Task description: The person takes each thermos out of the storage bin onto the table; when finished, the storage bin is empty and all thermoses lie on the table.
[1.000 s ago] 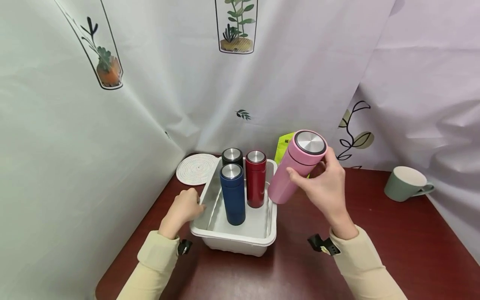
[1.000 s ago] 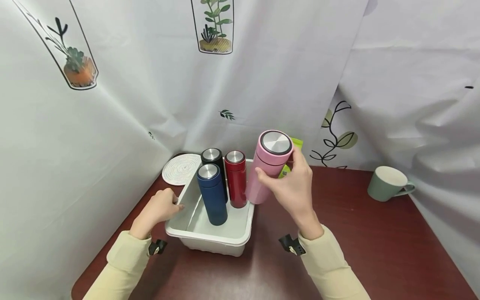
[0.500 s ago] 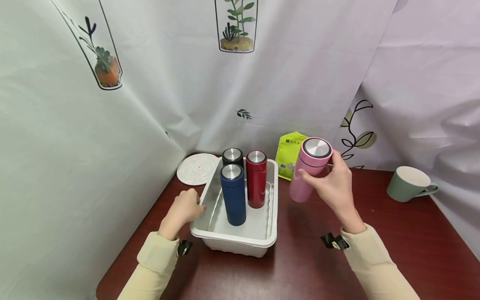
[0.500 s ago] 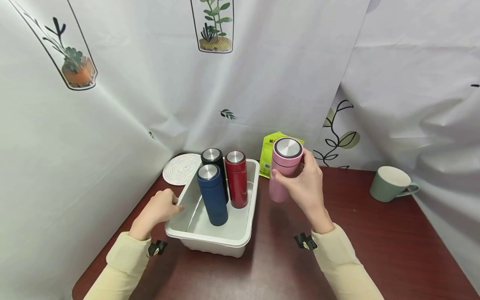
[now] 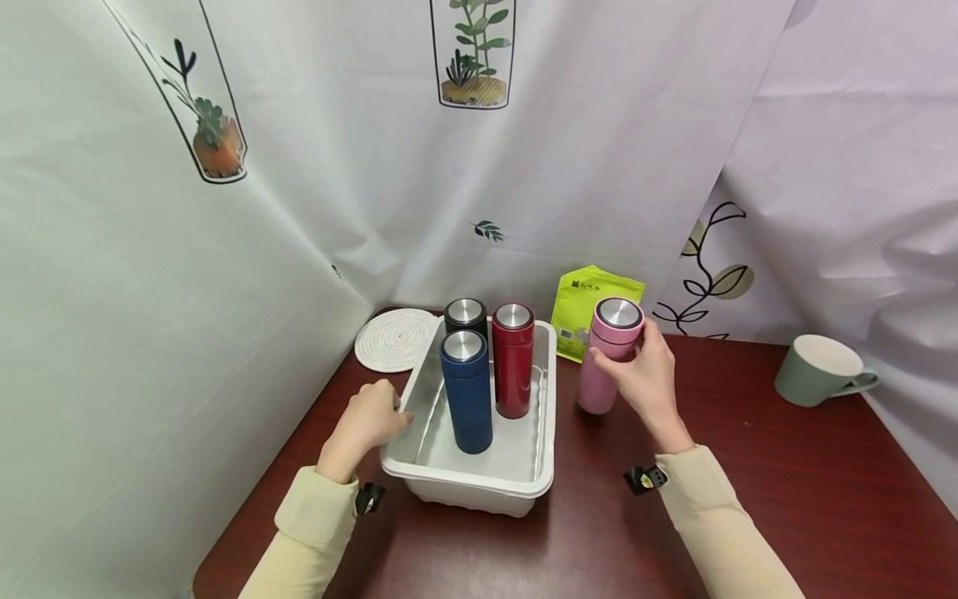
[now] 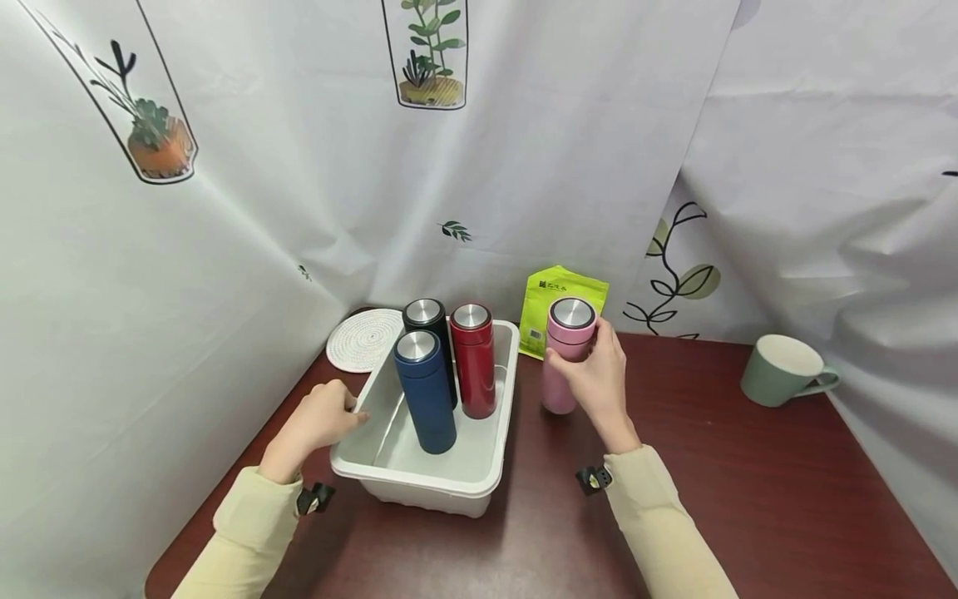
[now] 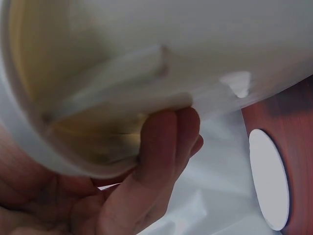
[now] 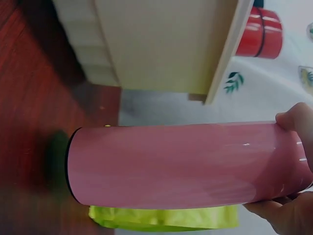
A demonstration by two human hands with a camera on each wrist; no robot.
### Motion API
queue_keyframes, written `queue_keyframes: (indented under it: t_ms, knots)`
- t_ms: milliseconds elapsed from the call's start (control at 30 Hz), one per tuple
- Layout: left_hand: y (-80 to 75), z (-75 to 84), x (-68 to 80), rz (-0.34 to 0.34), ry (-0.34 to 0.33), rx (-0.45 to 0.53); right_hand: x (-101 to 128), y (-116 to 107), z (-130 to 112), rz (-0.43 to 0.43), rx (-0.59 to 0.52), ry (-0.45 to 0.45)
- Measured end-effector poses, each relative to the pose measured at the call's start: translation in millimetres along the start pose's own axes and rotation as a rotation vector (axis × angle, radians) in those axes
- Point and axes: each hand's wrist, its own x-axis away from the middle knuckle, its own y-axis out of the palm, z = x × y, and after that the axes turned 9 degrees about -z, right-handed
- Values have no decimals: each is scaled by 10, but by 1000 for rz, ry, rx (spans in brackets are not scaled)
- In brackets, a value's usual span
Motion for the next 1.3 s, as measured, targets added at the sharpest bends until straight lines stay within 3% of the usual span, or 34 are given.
queue_keyframes:
  t_ms: [367, 600, 833, 1167, 1300]
  knots:
    - [4, 16, 27, 0, -16, 12, -53, 92, 244, -1, 33, 79]
    - [2, 9, 32, 15, -10, 10, -79, 91, 256, -77, 37, 94]
    - [6, 16, 30, 11, -7, 13, 15, 76, 276, -121, 37, 170]
    - [6, 20, 48, 22, -14, -4, 231, -6, 187, -54, 7, 215]
    - [9, 21, 50, 15, -21, 0, 321, -19, 69, -1, 0, 190]
